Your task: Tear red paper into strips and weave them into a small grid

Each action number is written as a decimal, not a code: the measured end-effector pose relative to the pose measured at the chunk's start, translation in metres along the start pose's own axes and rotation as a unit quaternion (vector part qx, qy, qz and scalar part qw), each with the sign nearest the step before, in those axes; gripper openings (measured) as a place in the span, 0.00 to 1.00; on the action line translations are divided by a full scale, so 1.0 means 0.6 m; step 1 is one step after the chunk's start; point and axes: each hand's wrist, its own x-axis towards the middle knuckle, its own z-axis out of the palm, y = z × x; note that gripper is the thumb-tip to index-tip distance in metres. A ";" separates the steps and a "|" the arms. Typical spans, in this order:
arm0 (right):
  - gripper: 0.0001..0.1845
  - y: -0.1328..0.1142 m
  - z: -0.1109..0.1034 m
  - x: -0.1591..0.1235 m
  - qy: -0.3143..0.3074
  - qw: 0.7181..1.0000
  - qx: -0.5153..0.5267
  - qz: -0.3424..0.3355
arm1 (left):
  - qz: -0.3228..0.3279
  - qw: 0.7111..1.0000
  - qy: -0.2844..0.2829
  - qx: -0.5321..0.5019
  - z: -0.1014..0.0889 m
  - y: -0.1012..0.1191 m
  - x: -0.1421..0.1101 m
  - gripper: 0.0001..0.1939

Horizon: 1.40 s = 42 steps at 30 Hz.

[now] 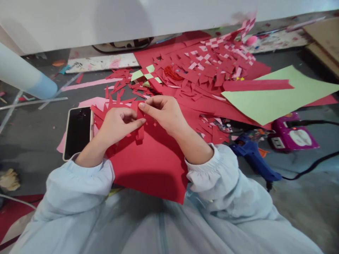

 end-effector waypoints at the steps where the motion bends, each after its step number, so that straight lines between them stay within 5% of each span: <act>1: 0.29 0.000 0.000 0.000 0.001 1.000 0.000 -0.001 | -0.004 1.000 -0.003 -0.001 0.000 0.000 0.000 0.17; 27: 0.27 0.006 -0.001 0.000 0.007 1.000 0.028 0.004 | -0.021 0.998 -0.044 -0.026 -0.006 -0.003 0.003 0.18; 42: 0.29 0.014 -0.009 0.016 0.164 0.985 0.055 -0.030 | -0.070 0.987 -0.106 -0.094 -0.007 0.015 -0.001 0.10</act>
